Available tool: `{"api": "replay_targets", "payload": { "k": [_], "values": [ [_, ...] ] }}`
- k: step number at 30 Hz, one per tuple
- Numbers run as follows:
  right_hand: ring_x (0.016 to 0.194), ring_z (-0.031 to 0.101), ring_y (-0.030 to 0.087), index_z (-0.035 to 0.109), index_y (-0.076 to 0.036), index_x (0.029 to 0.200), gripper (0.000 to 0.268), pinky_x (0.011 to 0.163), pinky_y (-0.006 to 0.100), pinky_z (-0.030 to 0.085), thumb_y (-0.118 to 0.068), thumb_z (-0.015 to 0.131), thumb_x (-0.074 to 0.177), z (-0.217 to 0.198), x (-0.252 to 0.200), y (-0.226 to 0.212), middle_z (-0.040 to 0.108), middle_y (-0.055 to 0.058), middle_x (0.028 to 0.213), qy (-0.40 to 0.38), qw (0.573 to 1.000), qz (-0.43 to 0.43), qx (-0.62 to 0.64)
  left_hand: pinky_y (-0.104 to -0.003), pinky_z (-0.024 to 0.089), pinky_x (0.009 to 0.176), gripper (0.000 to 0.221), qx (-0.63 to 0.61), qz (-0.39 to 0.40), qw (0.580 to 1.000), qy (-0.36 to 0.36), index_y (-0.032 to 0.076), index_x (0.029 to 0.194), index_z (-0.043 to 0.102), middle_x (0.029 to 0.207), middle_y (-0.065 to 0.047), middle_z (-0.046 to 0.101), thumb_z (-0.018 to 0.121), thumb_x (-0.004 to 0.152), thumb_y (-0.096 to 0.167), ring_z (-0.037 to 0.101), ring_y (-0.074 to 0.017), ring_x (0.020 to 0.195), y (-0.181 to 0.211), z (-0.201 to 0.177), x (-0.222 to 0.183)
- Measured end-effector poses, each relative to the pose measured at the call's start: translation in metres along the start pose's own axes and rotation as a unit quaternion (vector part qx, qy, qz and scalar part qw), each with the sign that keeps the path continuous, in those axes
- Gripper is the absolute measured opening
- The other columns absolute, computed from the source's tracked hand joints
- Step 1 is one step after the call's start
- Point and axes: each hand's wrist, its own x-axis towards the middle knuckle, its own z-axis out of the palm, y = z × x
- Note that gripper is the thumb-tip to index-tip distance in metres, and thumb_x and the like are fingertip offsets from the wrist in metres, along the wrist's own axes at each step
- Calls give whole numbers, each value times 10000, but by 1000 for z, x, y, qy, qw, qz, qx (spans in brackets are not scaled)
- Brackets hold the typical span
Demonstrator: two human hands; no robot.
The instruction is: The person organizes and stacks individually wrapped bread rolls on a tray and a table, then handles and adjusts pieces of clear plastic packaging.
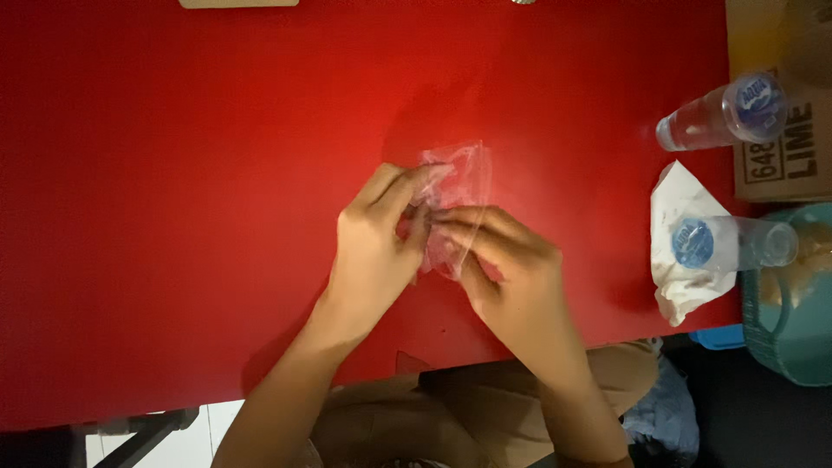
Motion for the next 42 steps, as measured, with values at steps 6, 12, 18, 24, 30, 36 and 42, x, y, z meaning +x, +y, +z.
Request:
{"api": "replay_targets", "payload": {
  "k": [6, 12, 18, 24, 30, 36, 42],
  "values": [
    [850, 721, 174, 730, -15, 1070, 265, 637, 227, 570, 159, 613, 907, 10, 2, 11, 745, 105, 1038, 86, 996, 30, 15, -252, 577, 709, 495, -36, 1, 999, -1, 40, 1263, 658, 1026, -79, 646, 518, 850, -193, 673, -180, 841, 3, 2, 4],
    [1095, 737, 262, 723, 2, 1160, 312, 959, 337, 581, 114, 595, 899, 7, -4, 29, 744, 141, 1187, 62, 997, 19, -33, -305, 555, 825, 485, -74, -19, 995, -62, -7, 1361, 583, 1160, -141, 640, 568, 879, -65, 639, -219, 910, -13, 6, 4],
    [1222, 683, 259, 700, -38, 1226, 268, 1000, 381, 544, -71, 599, 981, -32, -35, 27, 631, 138, 1410, -102, 993, 63, -5, -388, 513, 1043, 614, 17, -28, 995, -99, 50, 1424, 537, 1389, -204, 442, 617, 827, -68, 569, -358, 1254, -35, 18, -5],
    [1333, 580, 268, 656, -71, 1332, 362, 1123, 382, 408, -124, 557, 988, -53, -91, 70, 608, 139, 1424, -120, 983, 138, -30, -449, 359, 1195, 568, 59, 0, 994, -90, 162, 1316, 628, 1413, -217, 410, 768, 770, 87, 442, -379, 1388, -34, -4, 3],
    [1246, 656, 328, 668, -47, 1295, 320, 1022, 445, 540, -39, 527, 1008, -60, -112, 70, 662, 153, 1358, -57, 996, 63, -38, -415, 495, 1061, 399, 17, 2, 987, -161, 68, 1308, 623, 1295, -163, 593, 649, 916, -5, 621, -313, 1225, 24, -13, -8],
    [1234, 603, 440, 687, -58, 1247, 273, 1055, 582, 455, -116, 667, 981, -30, -126, 81, 652, 192, 1329, 41, 991, 19, -126, -589, 510, 990, 568, 76, 38, 978, -193, 29, 1453, 517, 1418, -277, 494, 645, 900, 48, 579, -517, 1233, 43, 47, -56],
    [1471, 352, 434, 574, -176, 1459, 554, 1197, 612, 236, -228, 737, 933, 13, -149, 76, 373, 179, 1606, -17, 981, 93, -169, -626, 276, 1208, 925, 88, 180, 942, -269, 51, 1614, 303, 1638, -279, 261, 703, 782, -7, 260, -525, 1511, 27, 80, -54]
  ]
}}
